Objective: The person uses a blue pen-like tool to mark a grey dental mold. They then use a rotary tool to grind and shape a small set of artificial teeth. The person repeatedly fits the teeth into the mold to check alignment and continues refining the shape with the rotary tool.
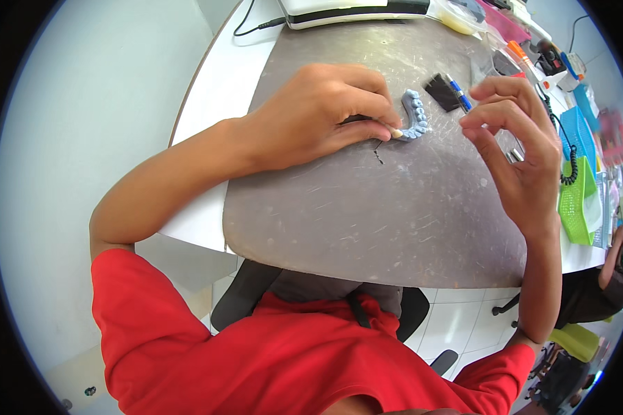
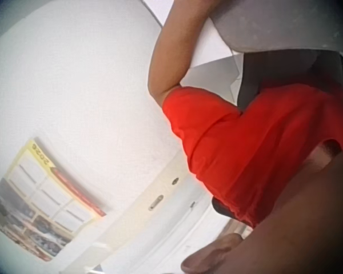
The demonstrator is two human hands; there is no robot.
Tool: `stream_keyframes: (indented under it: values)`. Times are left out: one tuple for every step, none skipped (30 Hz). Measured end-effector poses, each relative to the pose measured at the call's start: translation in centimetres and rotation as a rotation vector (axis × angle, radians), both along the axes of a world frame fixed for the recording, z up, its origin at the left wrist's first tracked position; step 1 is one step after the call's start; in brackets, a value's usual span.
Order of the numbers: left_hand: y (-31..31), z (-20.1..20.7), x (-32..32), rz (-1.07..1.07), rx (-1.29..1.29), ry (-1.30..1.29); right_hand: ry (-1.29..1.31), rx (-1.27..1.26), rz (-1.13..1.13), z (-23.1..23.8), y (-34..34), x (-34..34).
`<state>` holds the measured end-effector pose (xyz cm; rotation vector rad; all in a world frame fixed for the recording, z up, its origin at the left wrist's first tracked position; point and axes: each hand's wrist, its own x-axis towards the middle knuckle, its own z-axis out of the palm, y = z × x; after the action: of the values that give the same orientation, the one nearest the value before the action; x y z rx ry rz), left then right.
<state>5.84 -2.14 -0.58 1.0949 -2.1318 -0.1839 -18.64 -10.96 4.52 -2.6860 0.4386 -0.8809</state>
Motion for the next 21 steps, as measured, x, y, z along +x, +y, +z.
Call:
stream_keyframes:
  values:
    - [0.0,0.0,0.0,0.006,0.010,-0.013,-0.009,-0.023,0.008,-0.2,0.1,0.4]
    - [0.0,0.0,0.1,0.005,0.002,-0.014,-0.035,0.031,0.012,-0.6,0.1,0.7]
    - [-0.1,-0.1,0.1,0.005,-0.006,-0.014,-0.029,0.028,0.028,-0.9,-0.2,0.8]
    - [-0.1,-0.2,0.1,0.003,-0.015,-0.014,-0.021,0.022,0.043,-1.2,-0.6,0.9]
    - [-0.1,-0.2,0.1,0.004,-0.021,-0.014,-0.013,0.017,0.057,-1.3,-1.0,1.0]
    - [-0.1,-0.3,0.0,0.004,-0.026,-0.015,0.011,-0.001,0.032,-1.5,-1.2,1.1]
    - [-0.1,-0.3,0.0,0.004,-0.034,-0.017,0.035,-0.022,0.006,-1.5,-1.4,1.2]
    - [0.0,-0.3,0.0,0.007,-0.037,-0.013,0.058,-0.043,-0.020,-1.3,-1.7,1.3]
    - [0.1,-0.2,-0.1,0.009,-0.041,-0.010,0.089,-0.019,-0.014,-1.1,-1.8,1.7]
    - [0.1,-0.3,-0.1,0.009,-0.043,-0.007,0.119,0.007,-0.011,-0.9,-1.9,2.3]
    - [0.0,-0.3,-0.1,0.008,-0.042,-0.013,0.149,0.032,-0.008,-0.7,-1.9,2.9]
    - [0.0,-0.3,-0.1,0.007,-0.041,-0.018,0.113,0.046,-0.025,-0.9,-1.9,3.6]
    - [0.1,-0.3,0.0,0.012,-0.036,-0.024,0.147,0.045,-0.021,-1.0,-2.2,4.0]
    - [0.2,-0.3,0.0,0.012,-0.036,-0.032,0.181,0.043,-0.016,-1.1,-2.5,4.5]
    - [0.2,-0.2,0.0,0.011,-0.037,-0.040,0.216,0.042,-0.011,-1.1,-2.6,4.8]
    - [0.1,-0.2,0.0,0.012,-0.040,-0.046,0.229,0.048,-0.009,-1.0,-2.6,5.0]
    - [0.0,-0.2,0.0,0.012,-0.053,-0.045,0.242,0.055,-0.007,-0.9,-2.6,5.3]
    - [-0.1,-0.3,0.1,0.010,-0.066,-0.044,0.256,0.062,-0.007,-0.8,-2.6,5.5]
    - [-0.2,-0.4,0.1,0.008,-0.077,-0.042,0.233,0.109,-0.008,-0.8,-2.6,5.6]
    - [-0.2,-0.4,0.1,0.009,-0.079,-0.045,0.210,0.157,-0.010,-0.8,-2.5,5.6]
    - [-0.2,-0.4,0.2,0.009,-0.080,-0.049,0.187,0.204,-0.014,-0.8,-2.5,5.6]
